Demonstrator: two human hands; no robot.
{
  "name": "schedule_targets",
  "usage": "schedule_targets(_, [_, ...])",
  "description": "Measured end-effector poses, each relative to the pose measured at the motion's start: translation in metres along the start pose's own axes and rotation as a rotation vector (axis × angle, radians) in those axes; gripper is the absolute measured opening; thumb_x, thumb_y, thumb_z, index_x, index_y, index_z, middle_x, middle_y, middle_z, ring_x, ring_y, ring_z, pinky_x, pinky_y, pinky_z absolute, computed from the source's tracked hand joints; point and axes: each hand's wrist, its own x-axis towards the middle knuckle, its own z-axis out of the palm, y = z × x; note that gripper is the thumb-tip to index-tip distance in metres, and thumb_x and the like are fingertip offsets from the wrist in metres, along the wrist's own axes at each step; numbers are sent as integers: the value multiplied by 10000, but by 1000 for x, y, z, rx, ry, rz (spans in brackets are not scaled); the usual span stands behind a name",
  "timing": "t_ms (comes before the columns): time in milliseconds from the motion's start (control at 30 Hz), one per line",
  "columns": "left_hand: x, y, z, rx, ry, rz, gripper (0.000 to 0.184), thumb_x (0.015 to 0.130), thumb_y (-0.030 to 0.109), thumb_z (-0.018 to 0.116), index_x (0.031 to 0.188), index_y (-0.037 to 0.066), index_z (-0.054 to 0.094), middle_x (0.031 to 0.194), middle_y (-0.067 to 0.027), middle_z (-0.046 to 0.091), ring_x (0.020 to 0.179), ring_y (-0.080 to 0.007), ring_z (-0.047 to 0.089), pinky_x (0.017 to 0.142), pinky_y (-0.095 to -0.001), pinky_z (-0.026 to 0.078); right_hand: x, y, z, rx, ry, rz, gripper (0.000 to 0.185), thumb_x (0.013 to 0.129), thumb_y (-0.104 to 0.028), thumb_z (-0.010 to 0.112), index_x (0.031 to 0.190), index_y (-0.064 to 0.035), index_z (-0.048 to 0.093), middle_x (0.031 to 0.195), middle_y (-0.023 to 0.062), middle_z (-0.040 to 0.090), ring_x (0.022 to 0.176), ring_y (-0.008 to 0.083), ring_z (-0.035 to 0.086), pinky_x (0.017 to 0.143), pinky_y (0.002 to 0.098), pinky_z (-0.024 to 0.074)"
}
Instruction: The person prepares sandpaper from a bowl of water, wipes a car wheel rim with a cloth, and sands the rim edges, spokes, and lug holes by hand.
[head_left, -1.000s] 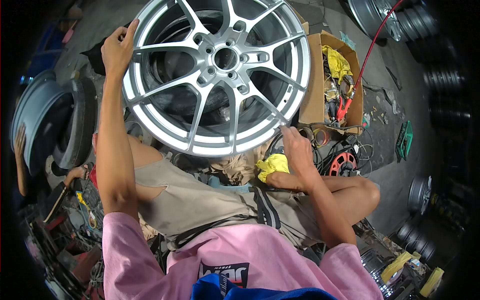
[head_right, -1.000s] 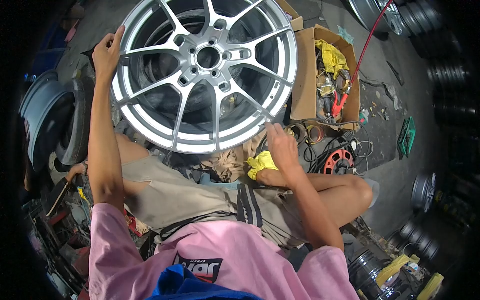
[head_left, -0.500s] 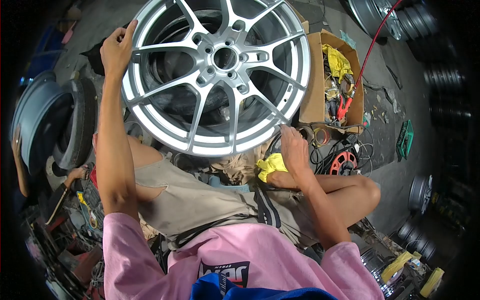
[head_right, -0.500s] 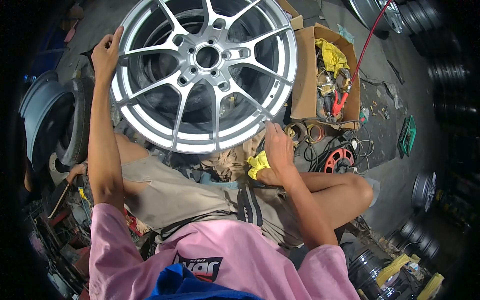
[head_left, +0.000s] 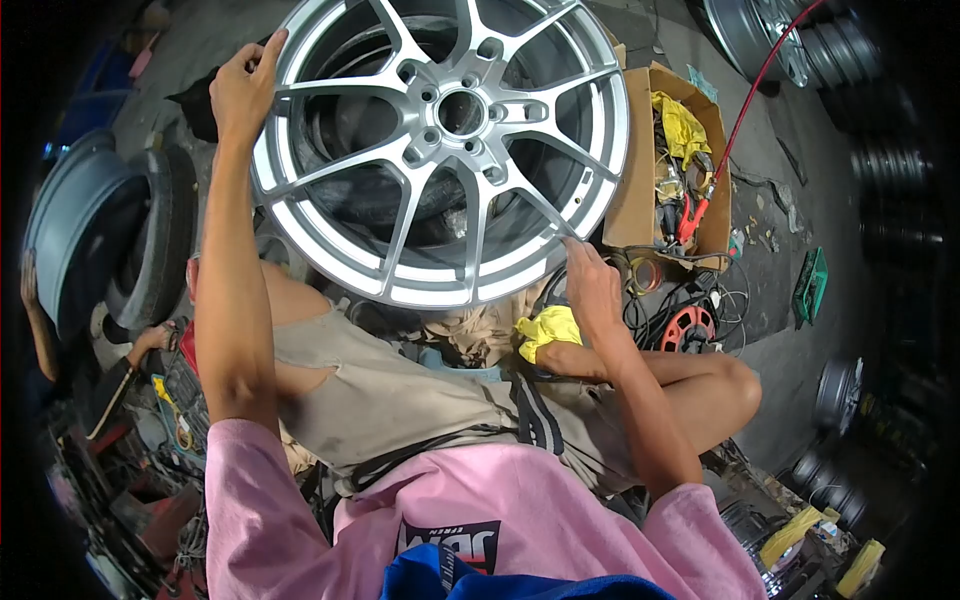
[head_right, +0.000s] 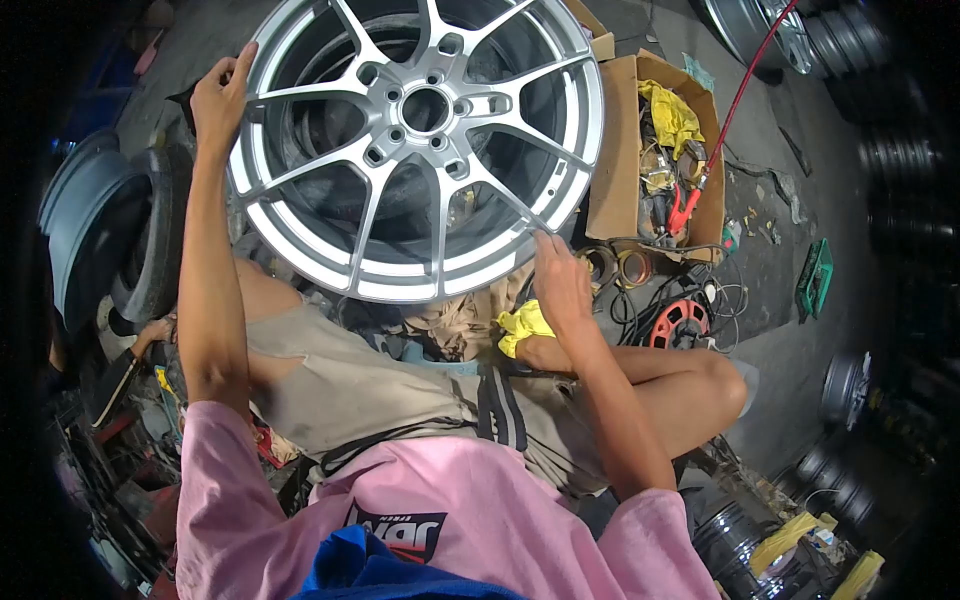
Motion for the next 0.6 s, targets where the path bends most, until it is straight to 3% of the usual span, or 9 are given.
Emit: schedule_targets(600, [0, -3, 1, -21, 5, 18, 624, 950, 646, 675, 954, 27, 753, 694, -125, 640, 667, -258, 592, 717, -380, 491, 1, 6, -3, -37, -39, -37, 262, 997, -51, 573, 1243, -19, 658, 1027, 196, 686, 835, 436, 702, 714, 512, 576])
